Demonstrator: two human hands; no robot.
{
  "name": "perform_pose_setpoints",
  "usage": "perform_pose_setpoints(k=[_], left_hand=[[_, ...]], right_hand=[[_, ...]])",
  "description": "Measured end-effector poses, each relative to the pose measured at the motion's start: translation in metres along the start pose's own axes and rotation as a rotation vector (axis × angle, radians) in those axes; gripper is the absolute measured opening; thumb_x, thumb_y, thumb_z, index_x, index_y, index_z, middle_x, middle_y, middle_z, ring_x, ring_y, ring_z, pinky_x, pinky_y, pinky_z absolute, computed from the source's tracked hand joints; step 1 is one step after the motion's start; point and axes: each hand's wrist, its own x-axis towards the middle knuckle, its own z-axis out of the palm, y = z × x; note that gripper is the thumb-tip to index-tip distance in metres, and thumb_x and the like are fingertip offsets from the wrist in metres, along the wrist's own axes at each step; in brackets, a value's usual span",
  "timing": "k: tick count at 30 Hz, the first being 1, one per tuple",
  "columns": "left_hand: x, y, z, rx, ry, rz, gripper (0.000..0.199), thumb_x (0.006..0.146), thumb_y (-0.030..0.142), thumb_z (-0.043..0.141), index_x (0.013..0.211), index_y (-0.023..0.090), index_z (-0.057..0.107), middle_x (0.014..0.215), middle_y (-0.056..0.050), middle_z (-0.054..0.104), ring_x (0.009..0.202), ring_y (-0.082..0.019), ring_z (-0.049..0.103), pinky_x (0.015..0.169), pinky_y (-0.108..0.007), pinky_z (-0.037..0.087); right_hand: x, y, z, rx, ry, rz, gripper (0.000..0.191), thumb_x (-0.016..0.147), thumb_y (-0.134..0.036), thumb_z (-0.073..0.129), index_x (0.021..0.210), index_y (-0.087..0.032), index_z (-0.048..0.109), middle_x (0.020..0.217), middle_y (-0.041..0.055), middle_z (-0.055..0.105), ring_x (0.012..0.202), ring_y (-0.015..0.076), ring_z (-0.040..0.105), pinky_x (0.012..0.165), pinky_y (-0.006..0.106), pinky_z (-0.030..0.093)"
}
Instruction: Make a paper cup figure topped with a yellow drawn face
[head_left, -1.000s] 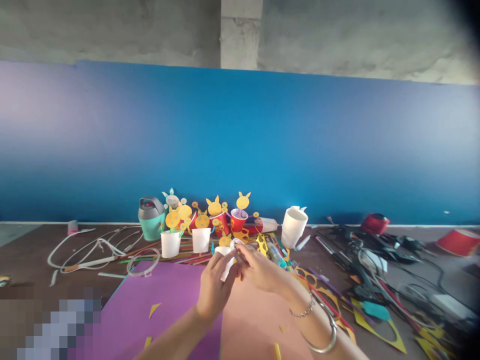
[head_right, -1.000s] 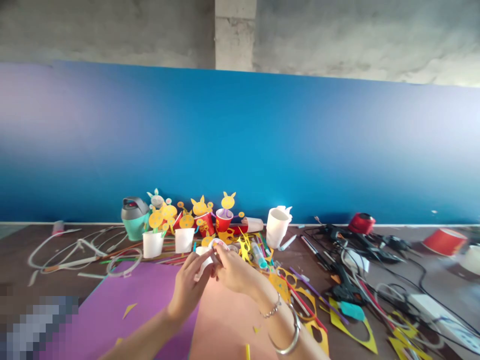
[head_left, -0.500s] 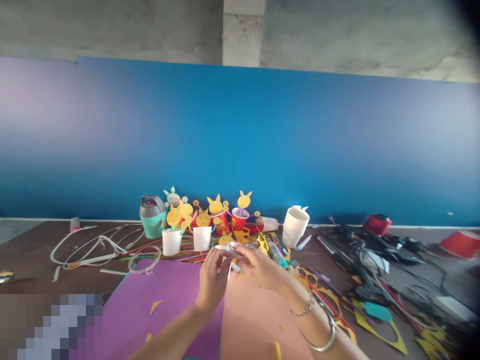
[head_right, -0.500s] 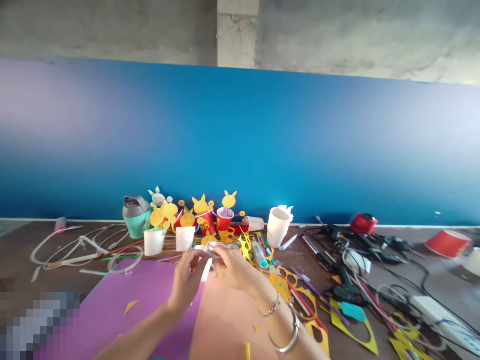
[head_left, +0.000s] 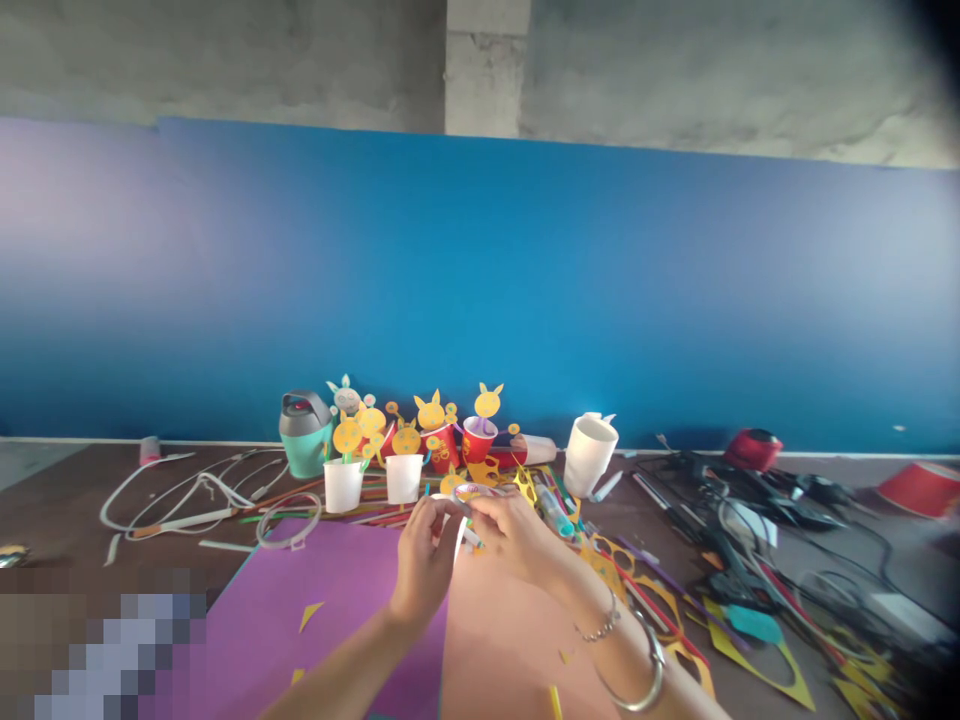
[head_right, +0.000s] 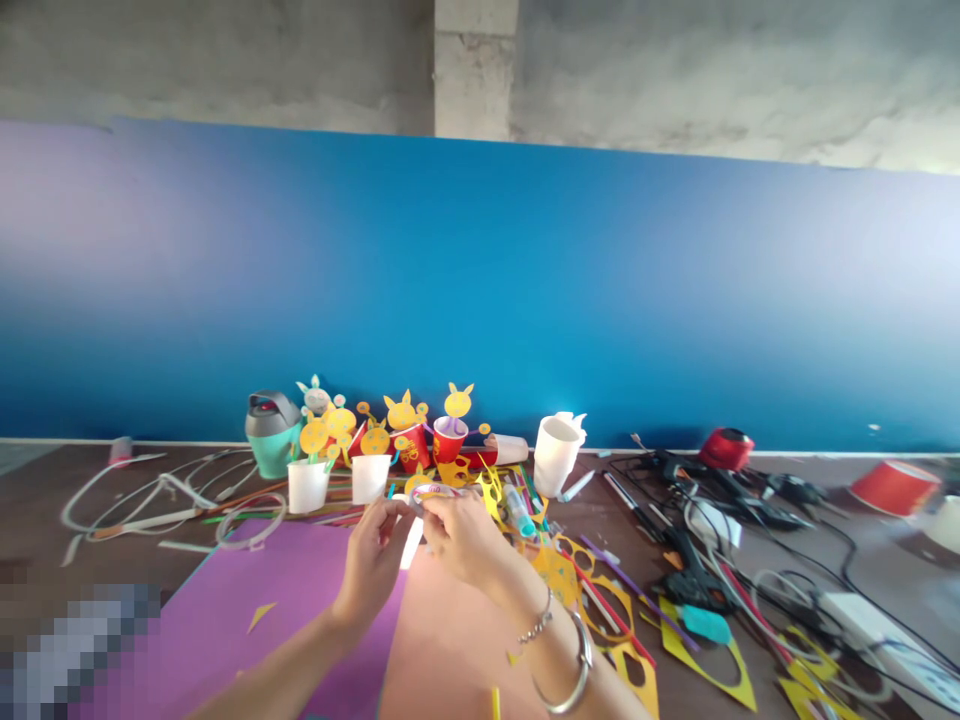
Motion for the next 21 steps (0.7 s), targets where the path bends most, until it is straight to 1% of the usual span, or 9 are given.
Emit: perform_pose_setpoints(k=[3,5,8,10,11,13,15,16,21], left_hand=[[-0.001,0.002,-0.001,-0.004,-0.012,0.014,0.018,0.090,0.034,0.051,0.082,0.021,0.061,0.074,0.000,0.056,0.064,-0.014,0.051,0.060,-0.024,0.040],[-0.001,0.004,-0.002,-0.014,-0.017,0.031,0.017,0.090,0.033,0.051,0.082,0.021,0.061,0.075,-0.001,0.057,0.065,-0.015,0.051,0.061,-0.025,0.040],[-0.002,0.006,-0.004,-0.036,0.000,0.051,0.018,0.090,0.032,0.052,0.079,0.021,0.060,0.075,-0.001,0.056,0.066,-0.015,0.050,0.062,-0.025,0.040],[-0.002,0.006,-0.005,-0.079,0.033,0.024,0.019,0.089,0.033,0.052,0.077,0.020,0.058,0.071,0.000,0.054,0.065,-0.014,0.049,0.061,-0.024,0.039],[-0.002,0.005,-0.004,-0.117,0.043,-0.012,0.020,0.089,0.035,0.053,0.077,0.020,0.057,0.069,0.001,0.051,0.063,-0.014,0.048,0.059,-0.024,0.039],[-0.001,0.004,-0.003,-0.226,0.046,-0.121,0.022,0.089,0.038,0.054,0.079,0.019,0.057,0.064,0.003,0.048,0.058,-0.012,0.046,0.053,-0.022,0.038],[0.001,0.005,-0.001,-0.346,0.024,-0.229,0.024,0.086,0.042,0.057,0.081,0.019,0.057,0.063,0.004,0.049,0.054,-0.010,0.046,0.048,-0.020,0.037],[0.002,0.005,0.000,-0.403,0.016,-0.271,0.026,0.085,0.044,0.059,0.083,0.018,0.057,0.063,0.004,0.051,0.053,-0.009,0.047,0.046,-0.019,0.037],[0.003,0.013,0.001,-0.623,0.001,-0.413,0.033,0.076,0.048,0.068,0.085,0.018,0.057,0.067,0.003,0.059,0.053,-0.010,0.054,0.044,-0.018,0.043]], right_hand=[[0.000,-0.003,0.001,0.016,0.031,0.003,0.026,0.083,-0.011,0.047,0.058,-0.019,0.045,0.052,-0.0040,0.044,0.054,0.0111,0.038,0.056,0.024,0.029],[0.000,-0.003,0.006,0.132,0.026,0.031,0.028,0.084,-0.014,0.046,0.057,-0.019,0.043,0.053,-0.0040,0.043,0.054,0.0109,0.039,0.054,0.023,0.030],[0.001,0.005,0.008,0.373,-0.011,0.132,0.034,0.091,-0.024,0.042,0.057,-0.019,0.044,0.052,-0.0036,0.044,0.050,0.0098,0.041,0.049,0.021,0.029],[0.002,0.017,-0.002,0.401,0.032,0.234,0.038,0.092,-0.031,0.041,0.057,-0.019,0.046,0.049,-0.0038,0.043,0.045,0.0089,0.037,0.045,0.021,0.026],[0.002,0.024,-0.010,0.343,0.094,0.300,0.039,0.093,-0.034,0.041,0.057,-0.019,0.049,0.047,-0.0037,0.043,0.043,0.0089,0.036,0.044,0.022,0.025],[0.000,0.042,-0.029,0.137,0.145,0.367,0.036,0.093,-0.030,0.038,0.066,-0.017,0.058,0.057,0.0004,0.057,0.049,0.0112,0.046,0.047,0.022,0.032],[-0.006,0.059,-0.047,-0.250,0.042,0.460,0.033,0.091,-0.019,0.037,0.070,-0.017,0.062,0.071,0.0044,0.067,0.061,0.0136,0.057,0.057,0.022,0.039],[-0.010,0.067,-0.052,-0.322,0.009,0.497,0.030,0.087,-0.014,0.042,0.065,-0.017,0.063,0.073,0.0072,0.069,0.065,0.0158,0.060,0.060,0.024,0.040],[-0.024,0.094,-0.046,-0.476,-0.090,0.678,0.017,0.070,0.001,0.055,0.066,-0.011,0.067,0.076,0.0190,0.071,0.072,0.0276,0.068,0.062,0.031,0.044]])
